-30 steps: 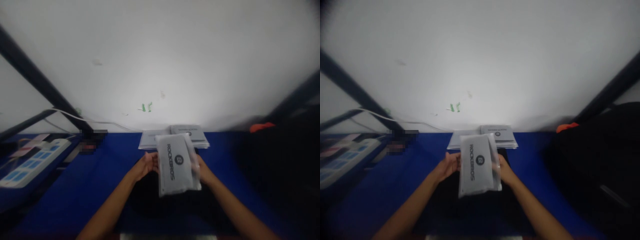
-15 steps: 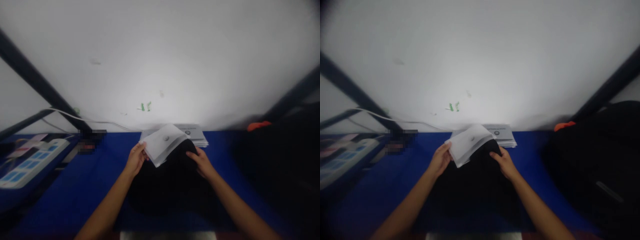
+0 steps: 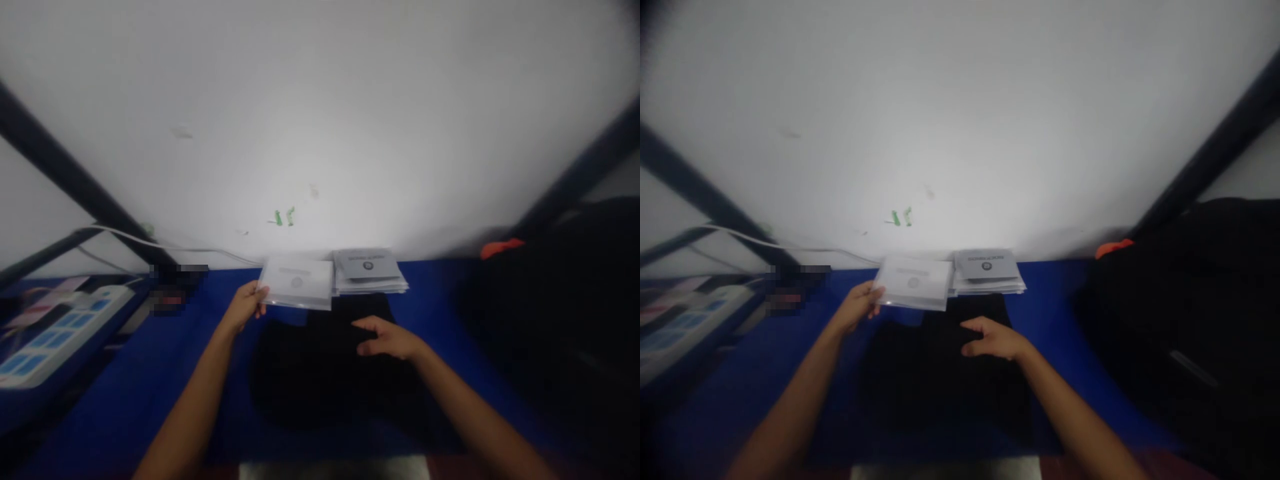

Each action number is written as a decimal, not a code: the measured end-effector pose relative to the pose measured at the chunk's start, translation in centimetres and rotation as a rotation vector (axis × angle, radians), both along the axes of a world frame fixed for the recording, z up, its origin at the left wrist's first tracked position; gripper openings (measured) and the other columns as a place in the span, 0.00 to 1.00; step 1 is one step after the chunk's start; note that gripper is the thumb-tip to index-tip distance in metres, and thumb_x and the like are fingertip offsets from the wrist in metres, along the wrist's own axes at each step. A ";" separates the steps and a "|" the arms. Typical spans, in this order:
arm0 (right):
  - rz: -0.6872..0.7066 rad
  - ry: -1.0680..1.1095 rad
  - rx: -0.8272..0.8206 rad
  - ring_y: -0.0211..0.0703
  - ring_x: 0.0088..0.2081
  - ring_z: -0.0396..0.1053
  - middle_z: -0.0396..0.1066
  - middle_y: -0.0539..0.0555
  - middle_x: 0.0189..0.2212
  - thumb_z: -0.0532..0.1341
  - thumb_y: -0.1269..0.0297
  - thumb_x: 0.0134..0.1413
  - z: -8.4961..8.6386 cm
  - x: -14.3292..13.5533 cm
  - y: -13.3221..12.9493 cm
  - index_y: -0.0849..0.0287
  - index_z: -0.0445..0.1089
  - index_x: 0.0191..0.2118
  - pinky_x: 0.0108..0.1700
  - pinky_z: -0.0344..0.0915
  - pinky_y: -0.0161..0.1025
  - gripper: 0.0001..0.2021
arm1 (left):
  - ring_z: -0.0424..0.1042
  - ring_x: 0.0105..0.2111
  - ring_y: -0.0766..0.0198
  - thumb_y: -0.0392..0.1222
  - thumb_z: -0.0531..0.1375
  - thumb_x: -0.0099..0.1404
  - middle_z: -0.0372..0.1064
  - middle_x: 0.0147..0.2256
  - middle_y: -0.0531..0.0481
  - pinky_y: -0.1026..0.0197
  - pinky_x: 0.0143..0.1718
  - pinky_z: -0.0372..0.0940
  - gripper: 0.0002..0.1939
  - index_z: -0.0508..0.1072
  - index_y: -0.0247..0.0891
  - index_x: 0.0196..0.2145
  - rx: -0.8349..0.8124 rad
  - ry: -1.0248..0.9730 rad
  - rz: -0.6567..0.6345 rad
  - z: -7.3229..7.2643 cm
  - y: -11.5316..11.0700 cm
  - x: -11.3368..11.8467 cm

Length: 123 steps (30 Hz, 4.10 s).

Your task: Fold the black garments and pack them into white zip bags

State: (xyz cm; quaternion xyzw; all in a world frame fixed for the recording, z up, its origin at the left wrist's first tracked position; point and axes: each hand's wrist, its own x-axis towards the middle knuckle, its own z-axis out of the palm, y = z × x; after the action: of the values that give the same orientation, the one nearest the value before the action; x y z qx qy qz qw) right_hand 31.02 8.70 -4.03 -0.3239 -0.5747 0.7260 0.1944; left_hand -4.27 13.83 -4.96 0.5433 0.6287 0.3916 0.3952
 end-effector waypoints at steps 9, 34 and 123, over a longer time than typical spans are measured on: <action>0.067 0.015 -0.059 0.35 0.28 0.71 0.75 0.48 0.30 0.69 0.63 0.43 -0.6 0.1 0.2 0.62 0.76 0.40 0.30 0.66 0.29 0.16 | 0.73 0.33 0.55 0.43 0.56 0.60 0.73 0.27 0.46 0.61 0.32 0.64 0.08 0.69 0.36 0.31 0.046 0.479 0.069 -0.9 3.9 1.6; -0.495 0.141 -0.253 0.33 0.21 0.69 0.70 0.45 0.24 0.66 0.64 0.51 -2.0 4.5 -2.7 0.55 0.70 0.44 0.21 0.68 0.28 0.14 | 0.69 0.47 0.53 0.54 0.60 0.63 0.70 0.45 0.44 0.50 0.51 0.63 0.20 0.71 0.38 0.46 0.248 0.364 -0.547 0.9 -6.9 13.3; -0.401 -0.093 0.002 0.43 0.31 0.76 0.76 0.60 0.42 0.62 0.54 0.57 -0.8 3.3 -2.0 0.58 0.67 0.45 0.26 0.72 0.35 0.15 | 0.73 0.37 0.59 0.52 0.58 0.66 0.74 0.36 0.49 0.60 0.39 0.64 0.14 0.72 0.43 0.43 0.251 0.509 -0.860 2.5 -8.3 9.2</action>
State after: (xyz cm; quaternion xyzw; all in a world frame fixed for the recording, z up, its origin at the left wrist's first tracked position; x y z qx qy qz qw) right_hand 34.33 6.70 -4.85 -0.4649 -0.5076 0.6564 0.3088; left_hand 4.90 5.58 -2.43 0.8741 0.3728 0.1216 0.2868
